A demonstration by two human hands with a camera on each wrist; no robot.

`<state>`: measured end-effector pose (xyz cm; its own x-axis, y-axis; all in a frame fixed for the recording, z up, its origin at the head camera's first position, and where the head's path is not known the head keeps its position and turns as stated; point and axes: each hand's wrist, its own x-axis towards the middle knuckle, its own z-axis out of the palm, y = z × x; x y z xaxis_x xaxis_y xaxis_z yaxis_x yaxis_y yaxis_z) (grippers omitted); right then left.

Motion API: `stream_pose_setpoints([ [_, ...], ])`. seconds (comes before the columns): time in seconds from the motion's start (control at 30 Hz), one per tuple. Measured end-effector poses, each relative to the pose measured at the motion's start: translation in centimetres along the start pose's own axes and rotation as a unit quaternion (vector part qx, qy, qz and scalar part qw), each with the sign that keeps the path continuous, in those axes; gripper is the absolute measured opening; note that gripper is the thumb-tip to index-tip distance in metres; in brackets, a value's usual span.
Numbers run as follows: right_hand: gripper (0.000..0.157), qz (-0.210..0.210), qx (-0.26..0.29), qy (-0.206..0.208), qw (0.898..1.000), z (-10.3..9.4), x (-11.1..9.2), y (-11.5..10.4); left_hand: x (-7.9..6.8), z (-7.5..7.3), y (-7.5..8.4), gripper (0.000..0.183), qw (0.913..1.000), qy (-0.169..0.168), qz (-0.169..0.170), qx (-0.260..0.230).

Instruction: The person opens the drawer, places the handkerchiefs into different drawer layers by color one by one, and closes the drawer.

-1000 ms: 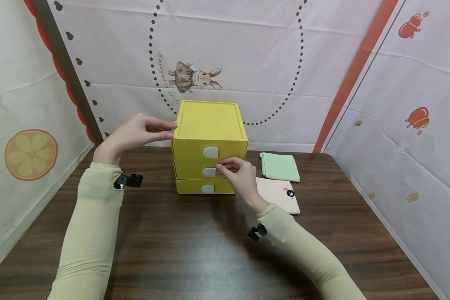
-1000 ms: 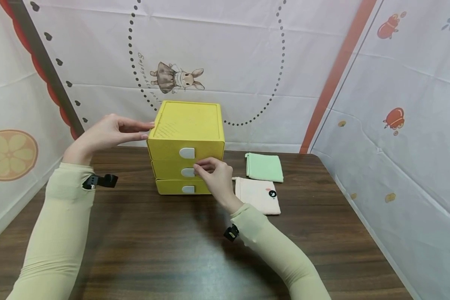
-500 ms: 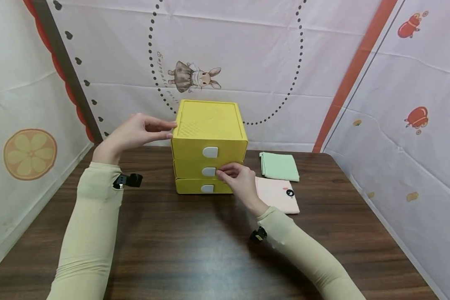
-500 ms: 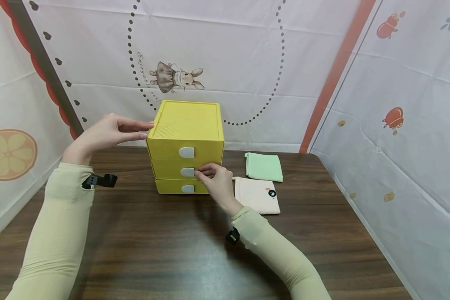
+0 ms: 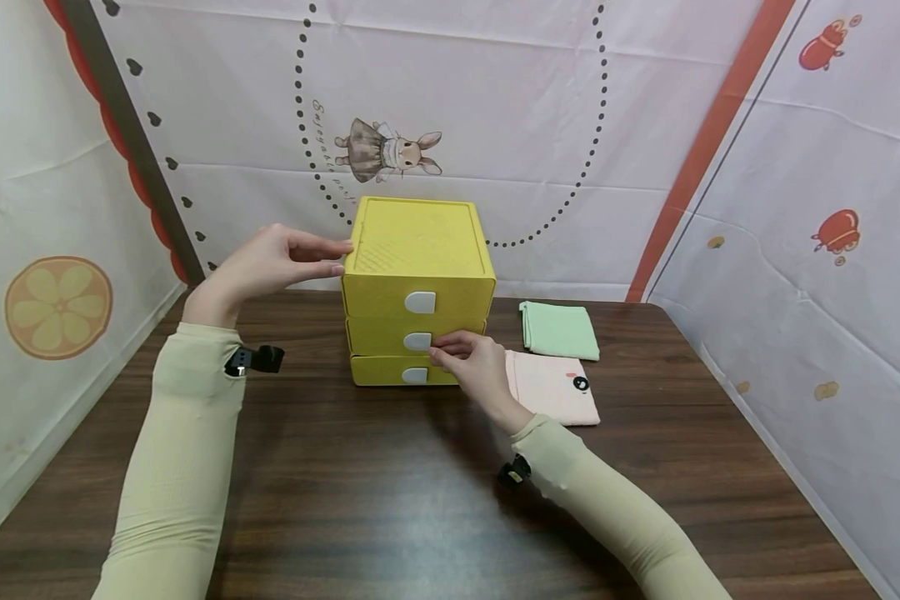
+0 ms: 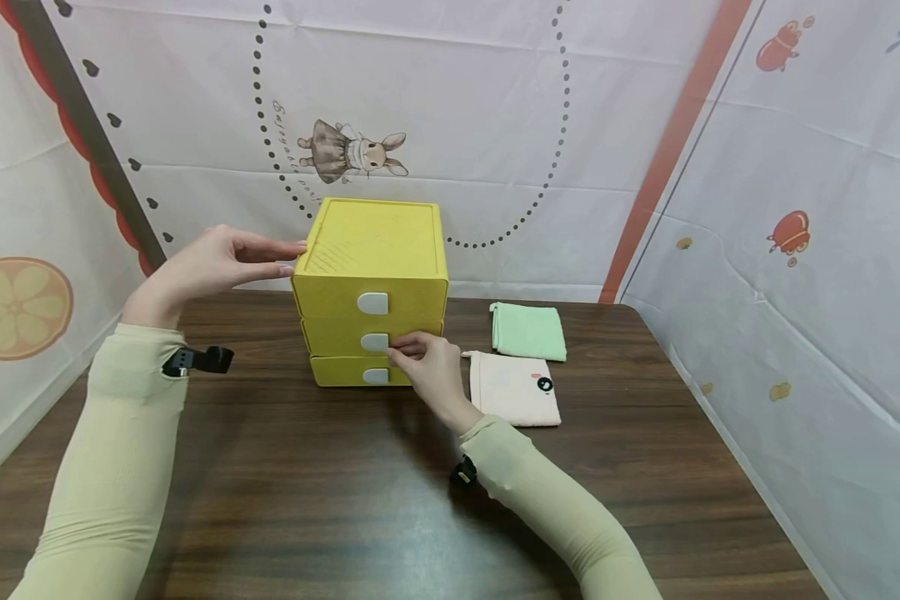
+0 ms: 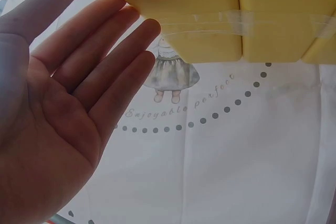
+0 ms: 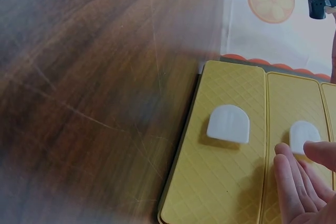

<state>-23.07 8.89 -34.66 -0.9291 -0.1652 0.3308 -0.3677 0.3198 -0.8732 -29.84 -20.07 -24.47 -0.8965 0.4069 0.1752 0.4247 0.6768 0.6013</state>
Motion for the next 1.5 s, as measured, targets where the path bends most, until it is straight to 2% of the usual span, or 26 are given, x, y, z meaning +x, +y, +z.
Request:
stream_pose_setpoints([
  [0.3,0.018,-0.001,0.002,-0.006,1.000,0.3,0.1,0.2,-0.1,-0.1,0.3,0.043,1.0000,0.003,0.006,0.001],
  [0.57,0.019,0.009,0.047,-0.023,0.999,0.4,0.4,0.7,-0.2,-0.1,0.4,0.043,0.9999,0.006,0.012,0.007],
  [0.9,0.017,0.015,0.060,-0.014,0.998,0.6,0.5,0.8,-1.8,-0.3,3.4,0.043,0.9999,0.005,0.011,0.000],
  [1.0,0.016,0.017,0.055,-0.011,0.998,0.6,0.5,0.7,-1.6,-0.3,3.0,0.043,0.9999,0.006,0.012,0.000],
  [1.17,0.015,0.016,0.041,-0.010,0.999,0.6,0.2,0.4,-0.5,-0.1,0.9,0.043,0.9999,0.003,0.011,-0.004],
  [1.27,0.015,0.010,0.030,-0.009,0.999,0.6,0.0,0.3,-0.2,0.0,0.2,0.043,0.9999,0.003,0.012,-0.006],
  [1.37,0.015,0.003,0.024,-0.010,1.000,0.6,-0.2,0.2,-0.3,0.0,0.4,0.043,0.9999,0.004,0.011,-0.003],
  [1.5,0.015,-0.005,0.025,-0.011,1.000,0.6,-0.5,0.2,-1.0,-0.1,1.9,0.043,0.9999,0.004,0.011,-0.002],
])
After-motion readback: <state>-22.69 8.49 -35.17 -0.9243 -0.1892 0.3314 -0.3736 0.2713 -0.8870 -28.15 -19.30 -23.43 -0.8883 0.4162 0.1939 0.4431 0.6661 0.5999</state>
